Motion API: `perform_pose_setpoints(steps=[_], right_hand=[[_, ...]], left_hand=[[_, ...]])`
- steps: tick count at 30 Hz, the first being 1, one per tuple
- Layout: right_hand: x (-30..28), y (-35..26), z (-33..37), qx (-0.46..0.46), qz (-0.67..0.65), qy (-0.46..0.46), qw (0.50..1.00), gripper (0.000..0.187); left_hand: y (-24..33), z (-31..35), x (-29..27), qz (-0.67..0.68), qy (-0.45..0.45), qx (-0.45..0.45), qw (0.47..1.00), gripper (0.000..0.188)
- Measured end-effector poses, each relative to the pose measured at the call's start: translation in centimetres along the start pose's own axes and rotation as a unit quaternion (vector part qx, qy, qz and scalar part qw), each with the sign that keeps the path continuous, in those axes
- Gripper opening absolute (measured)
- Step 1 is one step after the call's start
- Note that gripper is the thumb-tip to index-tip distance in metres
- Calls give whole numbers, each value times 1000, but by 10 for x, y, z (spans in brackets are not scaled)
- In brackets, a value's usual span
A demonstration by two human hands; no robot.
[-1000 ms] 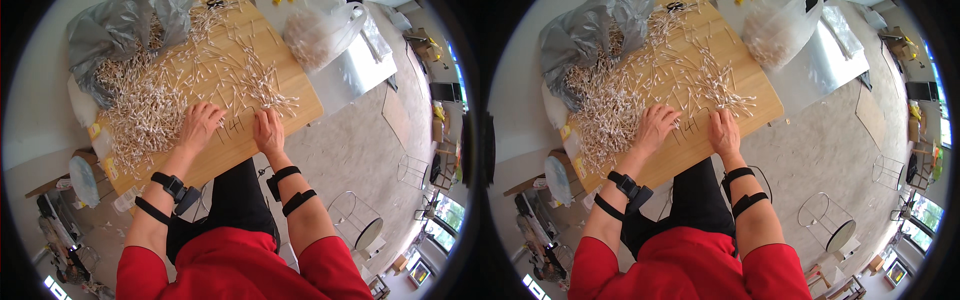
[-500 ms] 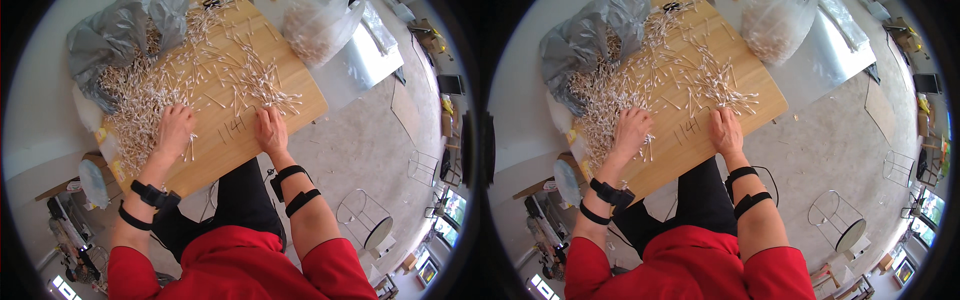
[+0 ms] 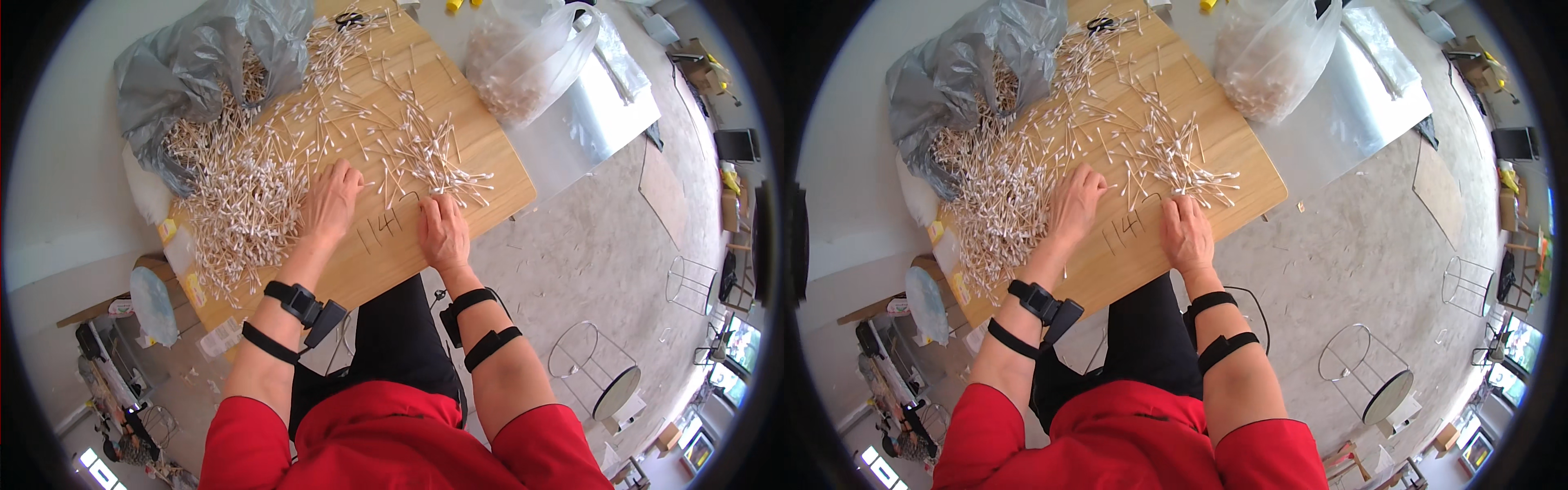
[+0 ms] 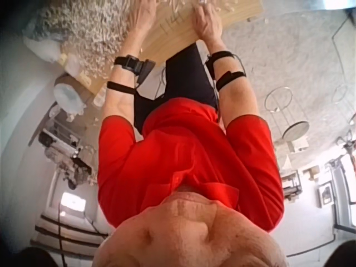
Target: Picking up cotton swabs from a table and putting them into a plastic bag.
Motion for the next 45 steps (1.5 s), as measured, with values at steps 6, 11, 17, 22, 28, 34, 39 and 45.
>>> perform_pose_setpoints(steps=[6,11,17,22,28,34,39,45], right_hand=[[-4,5,2,9,4,-1,1000,22],[-1,1,-2,-9,7,-6,1000,25],[-1,5,0,16,5,-8,1000,24],[-4,4,0,14,10,6,1000,20],[-5,-3,-4,6,14,13,1000,16],[-1,0,-3,13,19,-9,1000,22],[-1,3,-4,17,19,-17,1000,19],[1,-1,-6,15,10,-20,1000,18]], left_hand=[[59,9,-5,148,-6,30,989,6],[-19,6,0,271,31,-182,945,9],[-44,-3,-7,223,81,-183,954,13],[-73,-8,-21,252,76,-238,935,13],[-72,-20,-7,248,56,-246,935,11],[-23,-25,24,169,56,-245,953,16],[13,-8,24,279,17,-111,954,10],[-49,-41,-6,153,97,-194,964,8]])
Point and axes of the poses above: each hand's wrist, its own z-axis away from the middle knuckle, its own x-axis out of the palm, y = z × x, the point moved 10 cm from there along -z, towards the middle knuckle, and after that the axes turned 14 degrees about -x, right-handed, at the moved point
